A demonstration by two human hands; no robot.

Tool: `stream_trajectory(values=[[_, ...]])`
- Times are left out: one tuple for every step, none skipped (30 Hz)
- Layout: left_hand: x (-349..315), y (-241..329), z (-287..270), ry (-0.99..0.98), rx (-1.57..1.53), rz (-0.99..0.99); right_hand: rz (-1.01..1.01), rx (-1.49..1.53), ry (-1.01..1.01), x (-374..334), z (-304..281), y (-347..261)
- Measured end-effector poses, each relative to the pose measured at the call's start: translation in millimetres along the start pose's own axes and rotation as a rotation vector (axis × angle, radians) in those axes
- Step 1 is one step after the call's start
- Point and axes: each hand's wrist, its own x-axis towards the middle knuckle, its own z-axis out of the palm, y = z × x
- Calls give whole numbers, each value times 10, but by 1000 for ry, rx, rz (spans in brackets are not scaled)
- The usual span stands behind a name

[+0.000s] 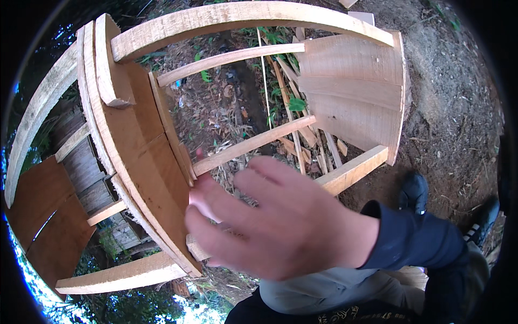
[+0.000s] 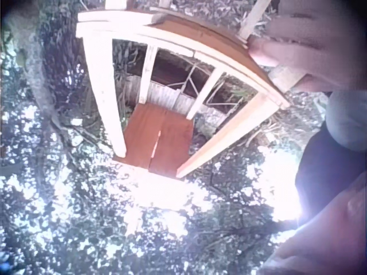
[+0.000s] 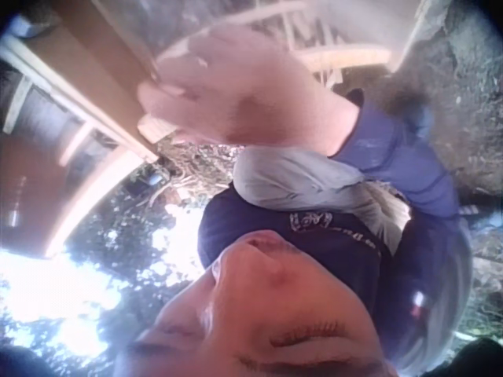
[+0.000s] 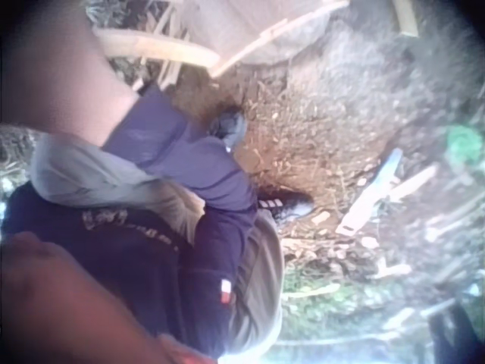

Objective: The person assembles a wooden stool or small chair by hand in an outdoor setting. They fit wooden slats into the frame, adjust the legs, and test the stability of the structure. The person handles the wooden pieces directly without using visible tools.

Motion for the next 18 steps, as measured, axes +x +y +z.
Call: stream_trajectory(values=[[5, -16, 1, 2, -6, -5, -21, -14, 17, 26, 43, -31], [14, -32, 0, 5, -11, -7, -40, -29, 35, 53, 83, -65], [16, -53, 3, 6, -16, -10, -53, -47, 19, 73, 103, -97], [21, -71, 26, 5, -19, -9, -56, -45, 2, 79, 94, -116], [23, -80, 40, 7, -21, -8, -57, -40, -17, 87, 90, -143], [23, -78, 38, 8, -21, -9, -46, -18, -42, 84, 85, -176], [23, -78, 38, 11, -29, -9, -45, -16, -35, 77, 90, -191], [22, -75, 42, 13, -36, -9, -46, -16, -28, 68, 91, -204], [26, -97, 68, 14, -48, -9, -53, -29, 13, 69, 120, -203], [30, -100, 52, 21, -51, -5, -56, -27, 40, 63, 147, -211], [34, -101, 38, 22, -51, -4, -56, -25, 66, 56, 169, -223], [30, -105, 34, 26, -51, -1, -57, -18, 77, 44, 182, -225], [30, -111, 42, 25, -56, 0, -61, -19, 88, 40, 189, -225], [33, -113, 44, 25, -56, 3, -66, -17, 100, 36, 195, -223], [36, -110, 43, 26, -56, 6, -76, -23, 109, 31, 199, -216], [36, -112, 55, 27, -56, 5, -68, -22, 77, 49, 165, -202], [39, -110, 52, 28, -55, 7, -66, -20, 43, 69, 134, -202], [45, -114, 56, 29, -56, 12, -47, -10, -31, 67, 49, -204]])
